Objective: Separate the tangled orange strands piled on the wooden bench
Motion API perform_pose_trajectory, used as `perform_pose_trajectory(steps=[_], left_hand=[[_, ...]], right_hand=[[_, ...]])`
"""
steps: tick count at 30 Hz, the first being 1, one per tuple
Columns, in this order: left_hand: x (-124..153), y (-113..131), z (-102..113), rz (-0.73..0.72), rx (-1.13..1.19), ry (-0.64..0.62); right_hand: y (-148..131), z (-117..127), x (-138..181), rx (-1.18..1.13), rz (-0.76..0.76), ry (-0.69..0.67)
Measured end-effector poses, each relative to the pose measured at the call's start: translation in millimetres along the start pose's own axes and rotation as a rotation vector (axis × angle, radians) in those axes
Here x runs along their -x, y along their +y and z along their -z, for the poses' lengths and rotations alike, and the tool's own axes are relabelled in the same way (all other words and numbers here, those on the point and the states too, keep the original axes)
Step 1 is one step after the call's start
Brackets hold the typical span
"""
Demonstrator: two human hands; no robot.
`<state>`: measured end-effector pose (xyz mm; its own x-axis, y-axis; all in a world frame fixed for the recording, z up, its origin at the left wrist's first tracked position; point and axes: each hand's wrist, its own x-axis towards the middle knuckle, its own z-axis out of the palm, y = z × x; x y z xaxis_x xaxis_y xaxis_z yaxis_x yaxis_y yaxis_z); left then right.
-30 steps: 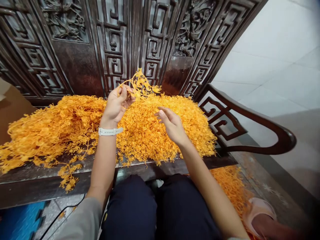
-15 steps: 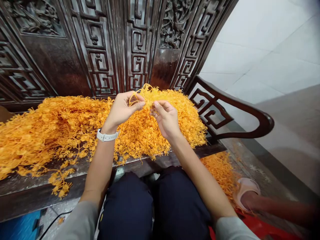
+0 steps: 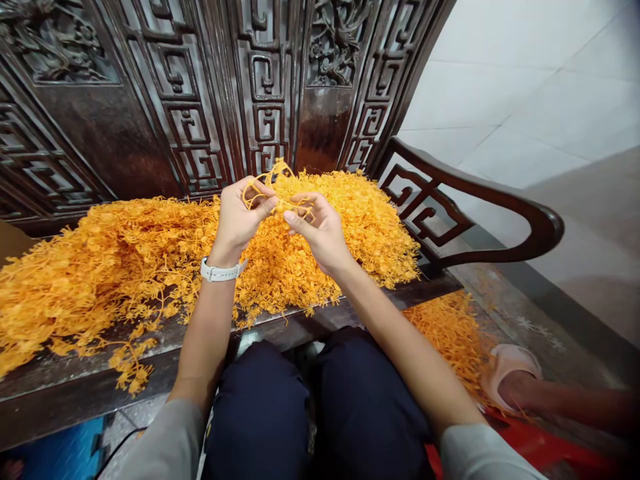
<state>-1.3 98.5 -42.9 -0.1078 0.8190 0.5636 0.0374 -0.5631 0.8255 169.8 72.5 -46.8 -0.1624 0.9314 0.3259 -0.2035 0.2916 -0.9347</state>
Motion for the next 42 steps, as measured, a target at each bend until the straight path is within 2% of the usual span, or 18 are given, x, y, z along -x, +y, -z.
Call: perform_pose_trajectory(steps=[5, 9, 15, 19, 22, 26, 28, 31, 35, 39, 42], left_hand=[[2.3, 3.6, -2.9, -0.003, -0.017, -0.078], [0.0, -2.1, -0.4, -0.021, 0.024, 0.046], [2.4, -8.0, -12.3, 0.064, 0.21, 0.153], [6.0, -8.6, -23.3, 0.145, 0.203, 0.255], [8.0, -9.7, -26.9, 0.184, 0.191, 0.237], [7.6, -13.7, -29.0, 0.141, 0.256, 0.159], [4.7, -14.3, -26.8, 0.16, 0.342, 0.182], [-0.8, -7.9, -17.1, 0.225, 0.518, 0.303], [-1.7, 12.9, -3.4, 0.345, 0.703, 0.464], [-0.8, 23.4, -1.6, 0.529, 0.844, 0.408], [-6.6, 18.4, 5.9, 0.535, 0.763, 0.336]], right_hand=[[7.2, -2.2, -3.2, -0.075, -0.076, 0.042], [7.9, 1.3, -4.3, -0.067, -0.05, 0.078], [-3.1, -5.0, 0.0, -0.18, -0.146, -0.042], [-3.0, -11.1, 2.1, -0.26, -0.218, -0.119], [0.2, -13.5, 3.1, -0.22, -0.134, -0.032], [1.7, -12.6, 1.0, -0.16, -0.01, 0.156], [-0.8, -9.2, -1.2, -0.178, 0.021, 0.202], [-9.1, -0.8, -3.4, -0.324, -0.035, 0.222], [-22.4, 6.3, -0.2, -0.462, -0.078, 0.226], [-30.9, 6.1, 3.4, -0.559, -0.086, 0.168], [-39.7, 17.4, 3.0, -0.68, -0.145, 0.192]])
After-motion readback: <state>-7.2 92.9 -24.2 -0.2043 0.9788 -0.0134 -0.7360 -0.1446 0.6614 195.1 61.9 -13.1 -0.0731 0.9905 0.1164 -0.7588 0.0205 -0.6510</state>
